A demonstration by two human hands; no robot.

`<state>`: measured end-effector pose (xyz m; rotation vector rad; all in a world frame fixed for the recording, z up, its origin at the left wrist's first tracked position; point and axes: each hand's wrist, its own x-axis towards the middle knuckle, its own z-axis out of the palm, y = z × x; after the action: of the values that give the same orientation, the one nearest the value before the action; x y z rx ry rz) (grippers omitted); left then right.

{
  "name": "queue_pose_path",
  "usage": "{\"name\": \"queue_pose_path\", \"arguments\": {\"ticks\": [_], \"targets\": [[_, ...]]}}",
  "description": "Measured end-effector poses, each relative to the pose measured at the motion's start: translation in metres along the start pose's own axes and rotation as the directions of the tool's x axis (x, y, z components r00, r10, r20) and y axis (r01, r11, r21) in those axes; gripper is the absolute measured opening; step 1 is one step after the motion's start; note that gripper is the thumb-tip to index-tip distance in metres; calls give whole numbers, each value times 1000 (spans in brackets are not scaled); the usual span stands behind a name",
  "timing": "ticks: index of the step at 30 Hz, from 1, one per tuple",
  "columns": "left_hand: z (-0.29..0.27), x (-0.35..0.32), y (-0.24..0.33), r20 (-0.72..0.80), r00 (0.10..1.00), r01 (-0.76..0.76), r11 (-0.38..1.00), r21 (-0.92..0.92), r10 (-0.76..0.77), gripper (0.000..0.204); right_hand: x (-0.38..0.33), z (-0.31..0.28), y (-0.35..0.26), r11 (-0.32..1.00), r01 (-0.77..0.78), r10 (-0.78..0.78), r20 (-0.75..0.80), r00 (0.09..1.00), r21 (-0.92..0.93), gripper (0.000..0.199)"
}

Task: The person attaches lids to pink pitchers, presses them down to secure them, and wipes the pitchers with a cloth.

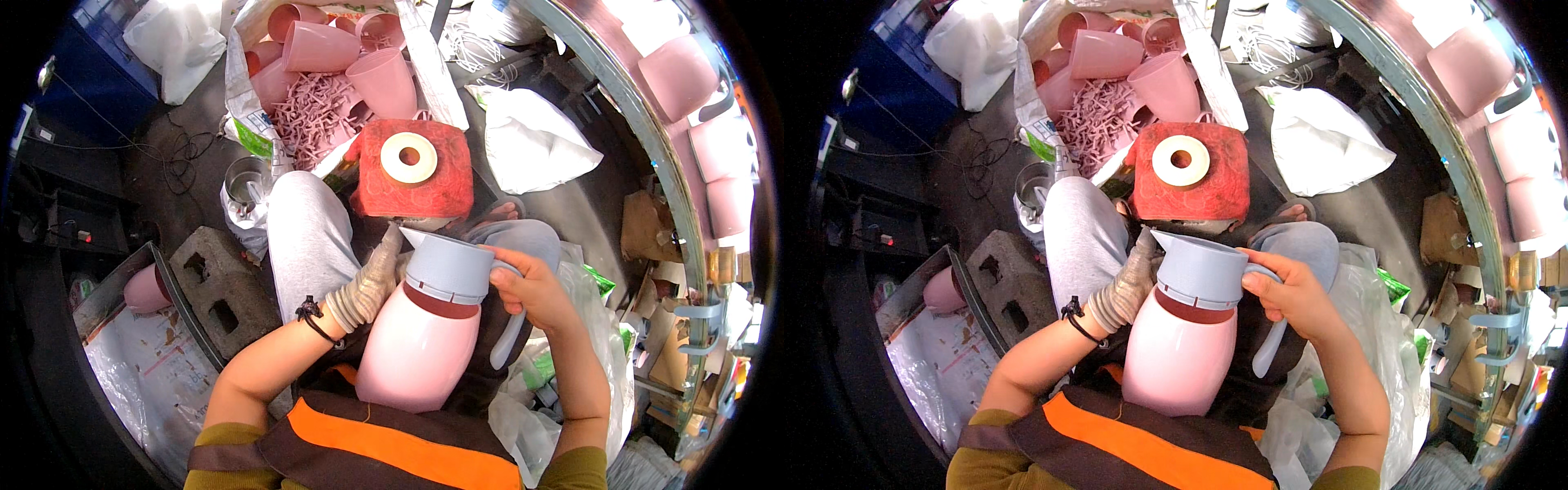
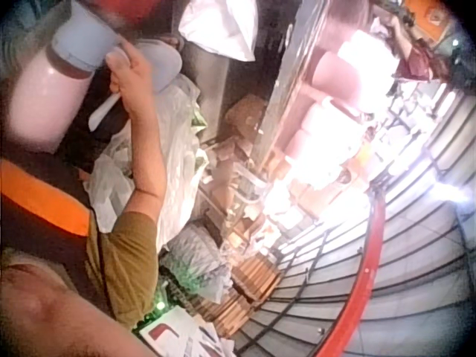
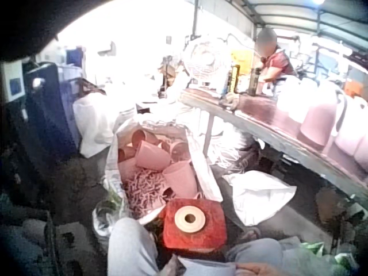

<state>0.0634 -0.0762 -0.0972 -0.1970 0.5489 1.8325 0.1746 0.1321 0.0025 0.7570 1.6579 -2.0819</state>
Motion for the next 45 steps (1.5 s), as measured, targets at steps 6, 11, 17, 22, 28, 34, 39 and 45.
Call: {"name": "queue_pose_path", "arguments": {"ticks": [6, 11, 17, 22, 28, 34, 39, 45], "targets": [[5, -11, 2, 156, 987, -46, 993, 112, 28, 84, 0, 1, 7, 993, 15, -18, -21, 1000, -116, 53], [0, -16, -2, 237, 971, -43, 974, 223, -12, 79, 1, -5, 15, 993, 44, -43, 7, 999, -106, 52], [-7, -14, 0, 294, 955, -63, 941, 331, -39, 83, -1, 6, 17, 976, 89, -100, -45, 994, -198, 50], [21, -32, 16, 189, 980, -40, 856, 516, -68, 75, -2, 10, 19, 957, 107, -133, -77, 988, -271, 51], [17, -35, 10, 224, 973, -101, 777, 621, -53, 75, -6, 6, 26, 937, 127, -139, -13, 990, -326, 56], [24, -31, 10, 247, 963, -105, 689, 717, -110, 85, -20, 1, 15, 801, 210, -195, 88, 977, -561, 69], [9, -7, 45, 208, 959, -37, 643, 765, -193, 68, -13, -1, 13, 847, 115, -133, 4, 991, -519, 65], [31, 76, 116, 425, 794, 50, -743, 668, 435, 75, -37, -13, 1, 857, 118, -212, -136, 968, -502, 54]]}}
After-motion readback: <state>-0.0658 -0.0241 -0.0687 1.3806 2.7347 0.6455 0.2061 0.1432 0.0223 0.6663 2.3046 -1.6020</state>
